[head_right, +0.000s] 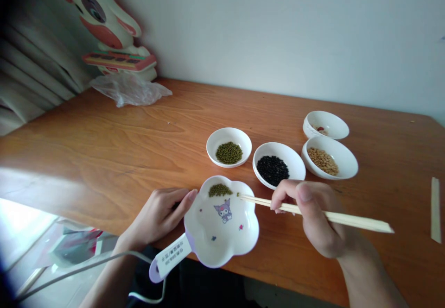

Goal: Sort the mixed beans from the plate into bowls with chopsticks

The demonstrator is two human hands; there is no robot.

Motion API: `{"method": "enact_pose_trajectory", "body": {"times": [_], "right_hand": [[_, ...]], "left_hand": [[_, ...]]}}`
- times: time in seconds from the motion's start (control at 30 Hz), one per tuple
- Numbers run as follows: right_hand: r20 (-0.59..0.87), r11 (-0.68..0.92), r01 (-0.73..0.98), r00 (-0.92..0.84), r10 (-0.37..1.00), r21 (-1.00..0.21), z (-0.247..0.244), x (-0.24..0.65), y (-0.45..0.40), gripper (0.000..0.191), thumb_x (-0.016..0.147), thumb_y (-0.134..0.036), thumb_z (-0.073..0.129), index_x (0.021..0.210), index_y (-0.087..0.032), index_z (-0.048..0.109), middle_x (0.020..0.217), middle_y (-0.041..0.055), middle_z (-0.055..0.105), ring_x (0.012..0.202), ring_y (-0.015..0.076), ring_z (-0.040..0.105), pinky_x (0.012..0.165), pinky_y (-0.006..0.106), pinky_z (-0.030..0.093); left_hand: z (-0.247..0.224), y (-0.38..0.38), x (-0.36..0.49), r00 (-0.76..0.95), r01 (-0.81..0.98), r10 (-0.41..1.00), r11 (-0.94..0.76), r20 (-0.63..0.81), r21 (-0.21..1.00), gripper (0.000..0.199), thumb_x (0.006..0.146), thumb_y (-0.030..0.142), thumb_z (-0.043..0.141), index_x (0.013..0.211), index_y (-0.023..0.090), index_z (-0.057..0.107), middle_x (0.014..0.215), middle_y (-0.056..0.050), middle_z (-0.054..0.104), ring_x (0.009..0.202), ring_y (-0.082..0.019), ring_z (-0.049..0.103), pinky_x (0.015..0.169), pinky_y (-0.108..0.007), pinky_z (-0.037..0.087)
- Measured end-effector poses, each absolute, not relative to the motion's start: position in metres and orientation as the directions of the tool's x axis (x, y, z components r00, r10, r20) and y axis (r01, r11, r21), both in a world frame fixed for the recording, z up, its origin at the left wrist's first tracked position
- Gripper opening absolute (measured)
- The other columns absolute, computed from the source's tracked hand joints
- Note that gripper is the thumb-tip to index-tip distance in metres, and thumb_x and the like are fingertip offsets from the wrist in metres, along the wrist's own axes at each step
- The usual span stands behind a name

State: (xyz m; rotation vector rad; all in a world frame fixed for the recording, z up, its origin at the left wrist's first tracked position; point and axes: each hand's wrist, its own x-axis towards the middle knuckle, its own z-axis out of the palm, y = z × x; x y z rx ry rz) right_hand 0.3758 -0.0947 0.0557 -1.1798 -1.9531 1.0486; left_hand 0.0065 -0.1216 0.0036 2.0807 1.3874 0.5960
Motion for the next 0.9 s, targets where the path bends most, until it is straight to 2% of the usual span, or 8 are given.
{"method": "enact_pose_trajectory", "body": {"times": [0.17,0.33,0.43,0.9], "right_hand": [[0.065,0.292,0.402,-0.492,0.868,-0.868,0.054,0.367,-0.095,0.072,0.109,-0.067,0.016,0.093,-0.029,0.075,0.089,0.0061,0.074,0.087,0.0266,0.068,0.085,0.041,0.046],[0.044,0.251,0.368,-0.489,0.871,-0.895,0.050,0.368,-0.093,0.086,0.099,-0.085,0.007,0.090,-0.028,0.072,0.087,0.0055,0.072,0.084,0.0262,0.065,0.083,0.041,0.045],[0.035,0.245,0.367,-0.495,0.868,-0.897,0.048,0.369,-0.092,0.091,0.095,-0.088,0.004,0.091,-0.027,0.071,0.089,0.0062,0.072,0.084,0.0265,0.065,0.084,0.041,0.045],[0.121,0.279,0.312,-0.443,0.889,-0.908,0.039,0.367,-0.090,0.089,0.103,-0.079,0.009,0.082,-0.027,0.079,0.079,0.0078,0.075,0.079,0.0258,0.068,0.079,0.040,0.047]], "left_hand": [[0.003,-0.122,0.006,0.356,0.688,0.933,-0.297,0.048,0.662,0.046,0.114,0.041,0.042,0.074,0.019,0.049,0.064,0.003,0.054,0.056,-0.009,0.044,0.059,-0.024,0.033],[0.002,-0.123,0.005,0.362,0.682,0.931,-0.301,0.050,0.666,0.046,0.115,0.041,0.043,0.074,0.019,0.048,0.064,0.003,0.054,0.057,-0.008,0.044,0.059,-0.024,0.033],[0.002,-0.123,0.005,0.361,0.679,0.930,-0.309,0.063,0.666,0.047,0.115,0.041,0.043,0.074,0.018,0.047,0.063,0.003,0.054,0.056,-0.008,0.044,0.059,-0.024,0.032],[0.000,-0.122,0.005,0.369,0.674,0.926,-0.325,0.079,0.663,0.044,0.115,0.039,0.044,0.076,0.018,0.053,0.065,0.003,0.057,0.057,-0.008,0.046,0.060,-0.024,0.033]]}}
